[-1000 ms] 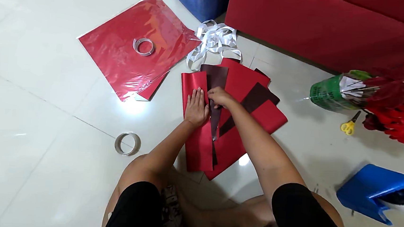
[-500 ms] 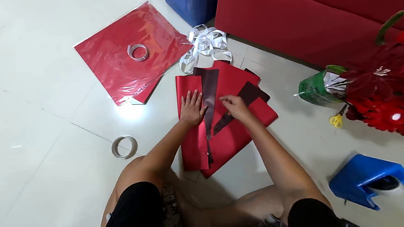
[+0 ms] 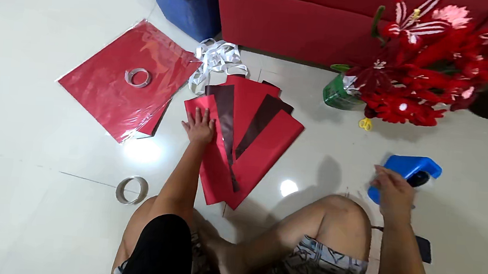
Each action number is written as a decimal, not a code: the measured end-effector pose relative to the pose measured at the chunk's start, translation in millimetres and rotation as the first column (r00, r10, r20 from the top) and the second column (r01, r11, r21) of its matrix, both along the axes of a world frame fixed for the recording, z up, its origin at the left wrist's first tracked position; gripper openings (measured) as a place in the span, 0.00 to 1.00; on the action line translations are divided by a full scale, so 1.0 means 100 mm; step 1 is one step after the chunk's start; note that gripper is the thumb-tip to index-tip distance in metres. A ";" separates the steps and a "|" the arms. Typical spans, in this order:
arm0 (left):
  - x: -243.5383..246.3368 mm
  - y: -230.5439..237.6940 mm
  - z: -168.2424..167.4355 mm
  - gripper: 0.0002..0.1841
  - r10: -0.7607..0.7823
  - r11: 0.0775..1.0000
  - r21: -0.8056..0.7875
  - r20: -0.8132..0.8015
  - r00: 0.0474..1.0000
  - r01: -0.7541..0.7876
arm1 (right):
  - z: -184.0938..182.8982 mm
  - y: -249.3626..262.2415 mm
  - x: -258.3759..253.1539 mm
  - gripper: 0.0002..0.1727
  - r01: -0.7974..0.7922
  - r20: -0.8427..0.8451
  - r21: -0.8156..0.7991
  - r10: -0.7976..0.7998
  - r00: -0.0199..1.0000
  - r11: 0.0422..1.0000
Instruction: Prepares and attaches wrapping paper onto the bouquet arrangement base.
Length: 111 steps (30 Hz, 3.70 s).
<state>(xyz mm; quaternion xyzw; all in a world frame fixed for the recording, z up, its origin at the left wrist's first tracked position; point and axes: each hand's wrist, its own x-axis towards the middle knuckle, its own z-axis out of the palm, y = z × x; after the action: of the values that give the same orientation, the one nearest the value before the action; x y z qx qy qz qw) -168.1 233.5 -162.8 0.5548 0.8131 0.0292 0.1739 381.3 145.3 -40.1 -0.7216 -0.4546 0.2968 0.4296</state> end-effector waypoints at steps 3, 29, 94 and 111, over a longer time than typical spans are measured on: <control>-0.15 -0.06 0.09 0.34 0.109 0.993 0.045 0.003 0.994 -0.109 | 0.03 -0.24 0.44 0.22 0.359 0.067 0.031 -0.360 0.931 0.933; 2.98 -2.33 0.55 0.29 -0.828 0.524 0.718 0.303 0.472 0.458 | -0.05 -0.20 0.91 0.24 0.557 -0.267 -0.317 -0.636 0.724 0.768; 2.29 -1.64 1.82 0.08 -0.272 0.962 0.271 0.962 -0.033 -0.031 | 0.67 -0.99 -1.48 0.10 -0.406 -0.314 0.258 0.473 0.823 0.877; 2.18 -1.56 1.93 0.11 0.343 0.927 -0.281 0.903 -0.260 0.246 | 0.46 -0.83 -1.39 0.06 -0.639 0.383 0.513 0.514 0.768 0.573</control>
<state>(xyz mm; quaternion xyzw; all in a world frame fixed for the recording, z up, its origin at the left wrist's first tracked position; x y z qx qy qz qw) 49.9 77.0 29.8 0.2321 0.3619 0.3128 0.8470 242.7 62.7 5.6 -0.3759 -0.7748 0.1844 0.4737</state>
